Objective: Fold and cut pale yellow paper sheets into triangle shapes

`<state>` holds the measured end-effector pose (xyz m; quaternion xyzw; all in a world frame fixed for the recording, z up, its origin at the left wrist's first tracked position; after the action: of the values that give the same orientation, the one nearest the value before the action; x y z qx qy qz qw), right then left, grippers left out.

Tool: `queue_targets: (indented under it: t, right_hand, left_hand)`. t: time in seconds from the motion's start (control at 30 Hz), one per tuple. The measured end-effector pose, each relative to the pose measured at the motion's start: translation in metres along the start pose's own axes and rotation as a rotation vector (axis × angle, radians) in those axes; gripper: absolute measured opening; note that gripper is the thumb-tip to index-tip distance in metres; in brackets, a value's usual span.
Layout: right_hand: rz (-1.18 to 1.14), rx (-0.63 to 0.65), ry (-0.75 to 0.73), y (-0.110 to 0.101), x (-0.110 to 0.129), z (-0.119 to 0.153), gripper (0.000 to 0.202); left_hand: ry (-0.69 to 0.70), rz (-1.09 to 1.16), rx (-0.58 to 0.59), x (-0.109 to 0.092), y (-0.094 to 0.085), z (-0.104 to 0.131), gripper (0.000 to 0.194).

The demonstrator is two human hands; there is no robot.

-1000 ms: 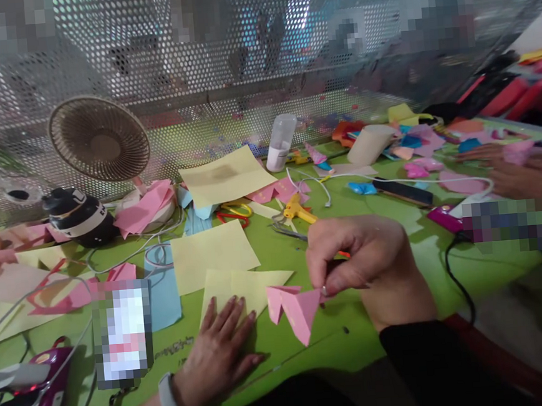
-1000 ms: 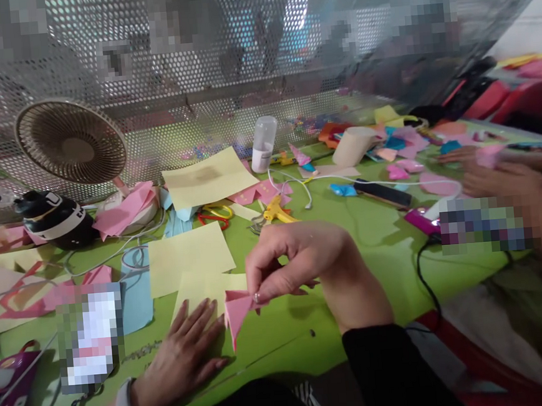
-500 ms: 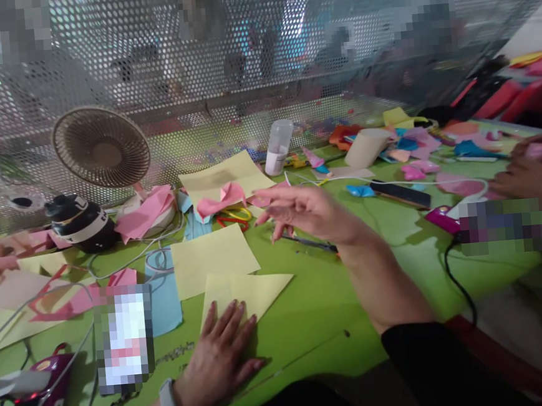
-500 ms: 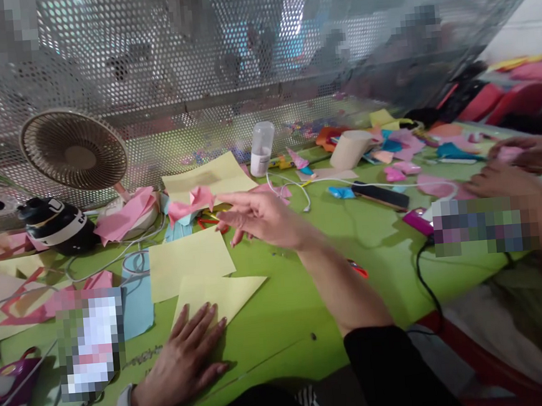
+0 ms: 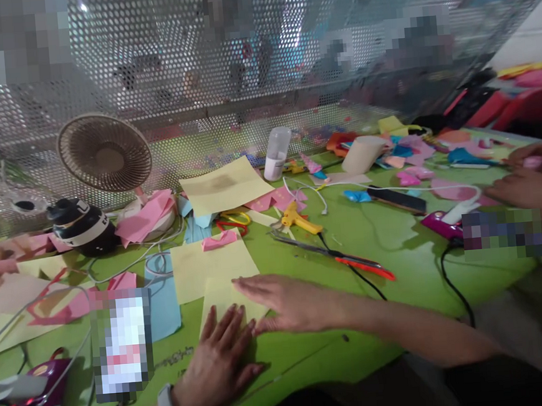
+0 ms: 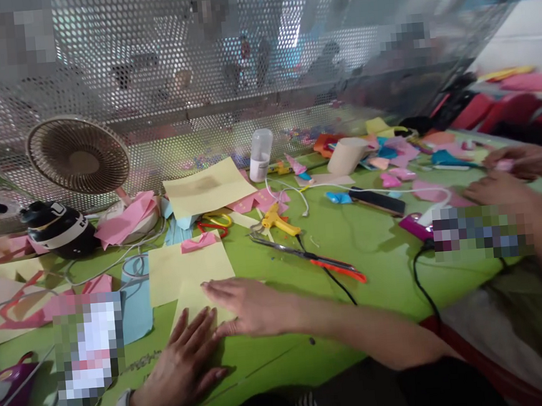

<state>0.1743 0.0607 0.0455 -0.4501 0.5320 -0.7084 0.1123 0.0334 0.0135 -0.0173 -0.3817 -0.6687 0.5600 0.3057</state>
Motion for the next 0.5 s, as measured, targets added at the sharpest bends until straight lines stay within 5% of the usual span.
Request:
queue_targets:
  t: [0.1, 0.2, 0.5]
  right_hand:
    - [0.092, -0.001, -0.024, 0.048, -0.010, 0.016, 0.087]
    - [0.166, -0.022, 0.015, 0.071, -0.021, 0.029, 0.090]
    - [0.217, -0.054, 0.007, 0.072, -0.029, 0.036, 0.092]
  left_hand:
    - [0.020, -0.024, -0.008, -0.001, -0.001, -0.002, 0.065]
    - [0.023, -0.056, 0.009, -0.001, -0.001, -0.005, 0.062]
    - [0.037, 0.005, 0.080, -0.001, -0.004, -0.012, 0.063]
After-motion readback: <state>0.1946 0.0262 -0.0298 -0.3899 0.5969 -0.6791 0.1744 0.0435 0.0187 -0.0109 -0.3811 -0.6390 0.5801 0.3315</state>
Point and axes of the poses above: each hand's wrist, its own z-axis away from the middle knuckle, its own y-axis out of the palm, x = y × z, the point moved 7 cm from there along -z, towards the middle knuckle, and after that the axes turned 1 degree about -z, right-handed, at the moved point
